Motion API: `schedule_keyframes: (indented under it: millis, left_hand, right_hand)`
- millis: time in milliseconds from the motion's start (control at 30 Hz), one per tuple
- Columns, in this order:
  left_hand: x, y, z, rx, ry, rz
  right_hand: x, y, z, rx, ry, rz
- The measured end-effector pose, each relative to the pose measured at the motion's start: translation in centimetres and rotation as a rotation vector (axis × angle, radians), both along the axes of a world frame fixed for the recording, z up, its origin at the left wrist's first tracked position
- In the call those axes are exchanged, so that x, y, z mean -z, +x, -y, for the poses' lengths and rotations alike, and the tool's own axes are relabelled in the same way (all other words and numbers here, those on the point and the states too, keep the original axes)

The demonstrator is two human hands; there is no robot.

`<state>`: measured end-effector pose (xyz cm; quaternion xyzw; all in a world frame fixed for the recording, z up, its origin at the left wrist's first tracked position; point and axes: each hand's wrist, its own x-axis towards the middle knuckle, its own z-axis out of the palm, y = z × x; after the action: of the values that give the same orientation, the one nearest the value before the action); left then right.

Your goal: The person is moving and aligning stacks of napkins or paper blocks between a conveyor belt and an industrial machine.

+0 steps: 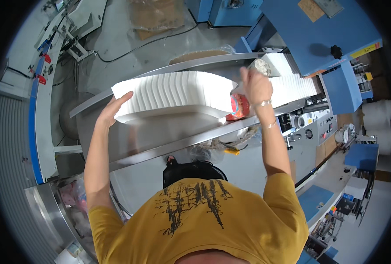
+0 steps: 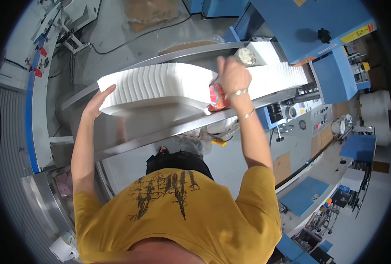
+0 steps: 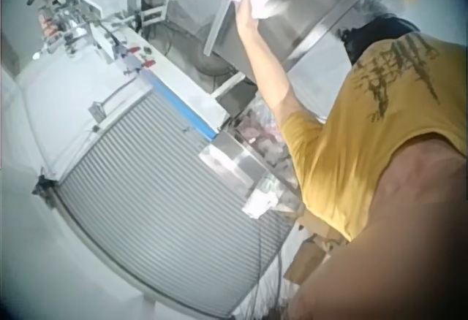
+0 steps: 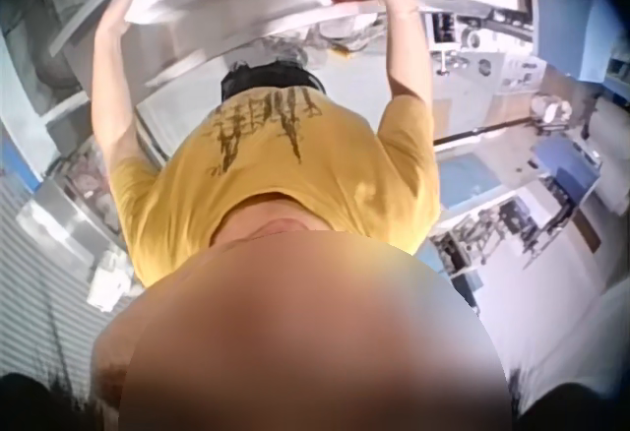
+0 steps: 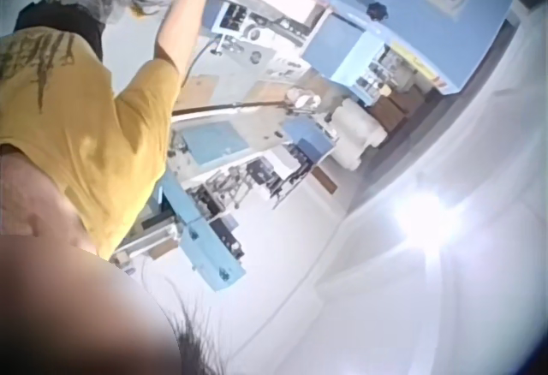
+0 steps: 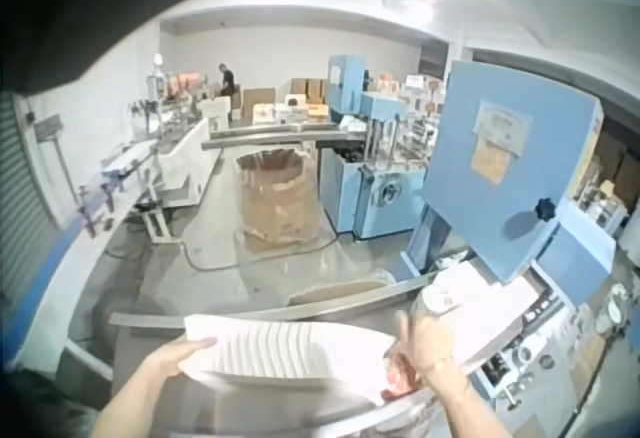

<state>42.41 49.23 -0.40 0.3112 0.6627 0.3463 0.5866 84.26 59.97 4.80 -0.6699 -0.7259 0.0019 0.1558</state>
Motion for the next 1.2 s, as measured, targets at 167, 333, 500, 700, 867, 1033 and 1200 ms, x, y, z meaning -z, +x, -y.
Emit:
schedule_keyframes:
  millis: [167, 333, 500, 700, 867, 1033, 1200]
  left_hand:
    - [1.2, -0.9, -0.9, 0.074, 0.056, 0.122]
    - [1.7, -1.6, -1.0, 0.094, 0.070, 0.089]
    - [1.3, -2.7, 0.5, 0.002, 0.063, 0.013]
    - [3.1, -9.8, 7.8, -0.115, 0.062, -0.009]
    - [3.6, -8.6, 10.0, -0.147, 0.064, 0.036]
    - [0.1, -4.1, 10.5, -0.172, 0.070, -0.064]
    - [-0.1, -1.4, 12.3, -0.237, 0.154, 0.002]
  right_hand:
    - [4.2, -1.6, 2.5, -0.117, -0.279, -0.032]
    - [4.0, -4.9, 3.8, -0.150, -0.259, -0.137]
    - [3.4, -8.3, 5.0, -0.196, -0.318, -0.217]
    - [6.8, -9.7, 4.1, -0.416, -0.689, -1.012]
    - [8.1, -9.8, 4.7, -0.287, -1.118, -1.621]
    - [9.5, -12.5, 2.9, -0.377, -1.236, -1.453]
    - [9.4, -12.1, 4.1, -0.421, -1.111, -1.328]
